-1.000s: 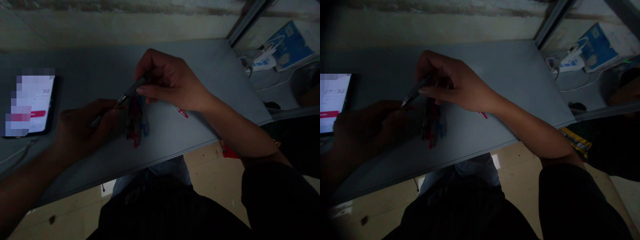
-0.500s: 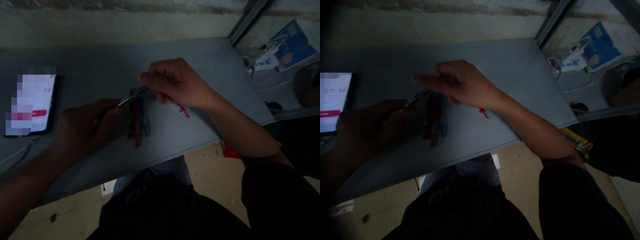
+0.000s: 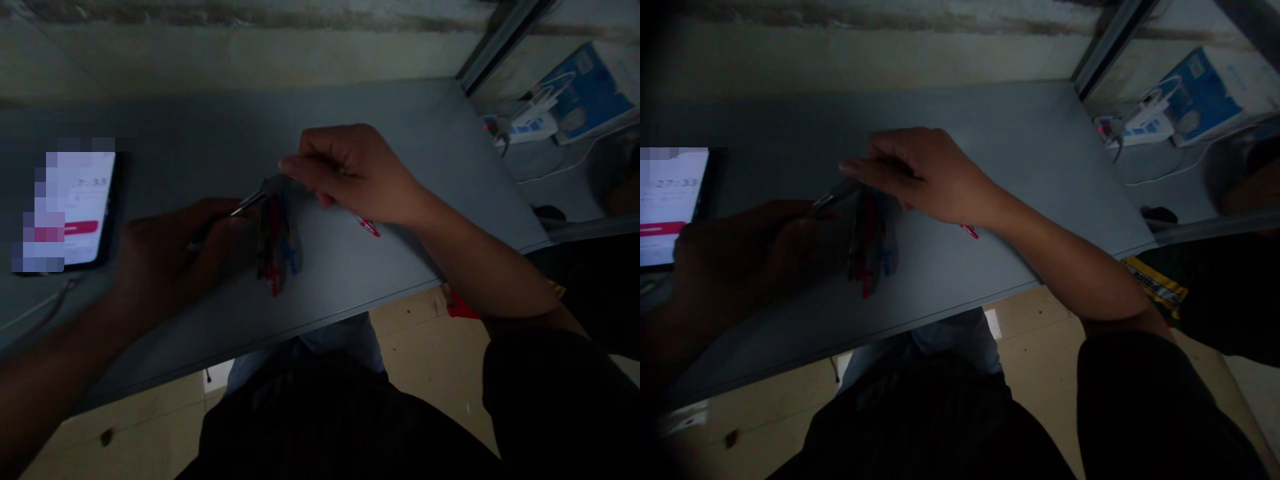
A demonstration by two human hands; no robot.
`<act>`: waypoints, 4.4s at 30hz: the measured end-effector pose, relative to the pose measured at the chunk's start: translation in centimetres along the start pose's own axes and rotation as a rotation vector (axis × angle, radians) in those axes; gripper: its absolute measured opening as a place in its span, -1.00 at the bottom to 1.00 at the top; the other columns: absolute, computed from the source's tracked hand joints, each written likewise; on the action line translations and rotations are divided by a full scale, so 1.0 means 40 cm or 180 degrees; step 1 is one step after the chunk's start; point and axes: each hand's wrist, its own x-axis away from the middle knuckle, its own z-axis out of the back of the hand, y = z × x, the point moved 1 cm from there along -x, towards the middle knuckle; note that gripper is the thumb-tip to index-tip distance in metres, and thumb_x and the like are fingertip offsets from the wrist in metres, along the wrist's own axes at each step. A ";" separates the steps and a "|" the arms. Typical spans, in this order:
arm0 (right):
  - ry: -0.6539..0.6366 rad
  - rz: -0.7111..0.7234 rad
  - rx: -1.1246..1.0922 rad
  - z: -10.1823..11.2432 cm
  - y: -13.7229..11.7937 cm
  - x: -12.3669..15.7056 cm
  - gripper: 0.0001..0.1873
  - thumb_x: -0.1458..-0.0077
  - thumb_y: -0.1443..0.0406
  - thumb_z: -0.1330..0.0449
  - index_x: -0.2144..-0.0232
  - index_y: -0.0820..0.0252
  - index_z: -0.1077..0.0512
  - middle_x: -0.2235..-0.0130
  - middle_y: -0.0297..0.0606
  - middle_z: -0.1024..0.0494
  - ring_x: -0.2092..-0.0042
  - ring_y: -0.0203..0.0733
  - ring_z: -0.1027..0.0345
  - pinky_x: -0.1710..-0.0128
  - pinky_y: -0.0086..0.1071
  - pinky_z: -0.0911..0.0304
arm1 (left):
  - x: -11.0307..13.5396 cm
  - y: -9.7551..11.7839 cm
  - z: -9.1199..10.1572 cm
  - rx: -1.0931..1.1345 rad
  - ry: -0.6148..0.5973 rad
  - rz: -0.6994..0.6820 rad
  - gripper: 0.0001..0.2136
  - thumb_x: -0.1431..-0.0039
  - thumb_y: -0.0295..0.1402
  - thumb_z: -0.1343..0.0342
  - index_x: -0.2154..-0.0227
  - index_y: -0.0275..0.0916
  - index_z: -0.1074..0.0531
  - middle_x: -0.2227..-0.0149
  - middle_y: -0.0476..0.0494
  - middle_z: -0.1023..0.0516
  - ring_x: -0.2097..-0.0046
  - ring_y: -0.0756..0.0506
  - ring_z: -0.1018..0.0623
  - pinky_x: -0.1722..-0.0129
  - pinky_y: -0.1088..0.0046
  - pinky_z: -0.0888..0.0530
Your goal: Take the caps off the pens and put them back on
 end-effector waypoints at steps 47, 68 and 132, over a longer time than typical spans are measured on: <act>-0.0267 -0.0620 -0.0741 -0.030 0.015 -0.013 -0.47 -0.38 -0.01 -0.49 0.38 0.12 -0.34 0.47 -0.47 -0.52 0.35 -0.38 -0.46 0.32 -0.46 -0.31 | 0.009 0.021 -0.025 0.1123 -0.0791 -0.1514 -0.88 -0.67 -0.22 -0.20 0.00 -0.10 -0.58 0.17 -0.06 -0.69 0.19 -0.06 -0.72 0.20 0.45 -0.66; -0.0323 -0.0566 -0.0918 -0.030 0.028 -0.011 -0.46 -0.36 -0.02 -0.52 0.39 0.16 -0.37 0.48 -0.46 -0.54 0.39 -0.39 -0.43 0.35 -0.48 -0.25 | 0.018 0.018 -0.027 0.1012 -0.0849 -0.1516 -0.83 -0.72 -0.23 -0.12 0.06 -0.12 -0.56 0.15 -0.06 -0.69 0.17 -0.02 -0.74 0.19 0.50 -0.66; -0.0606 -0.1084 0.3243 -0.038 0.009 0.015 -0.64 -0.55 0.24 -0.16 -0.23 0.32 -0.51 -0.01 0.07 -0.74 0.01 0.18 -0.67 0.04 -0.16 -0.41 | 0.007 -0.032 -0.058 0.0154 -0.1000 -0.1153 -0.65 -0.62 -0.14 -0.17 -0.35 0.14 -0.57 -0.44 -0.10 -0.62 -0.49 -0.43 -0.53 -0.41 -0.16 -0.53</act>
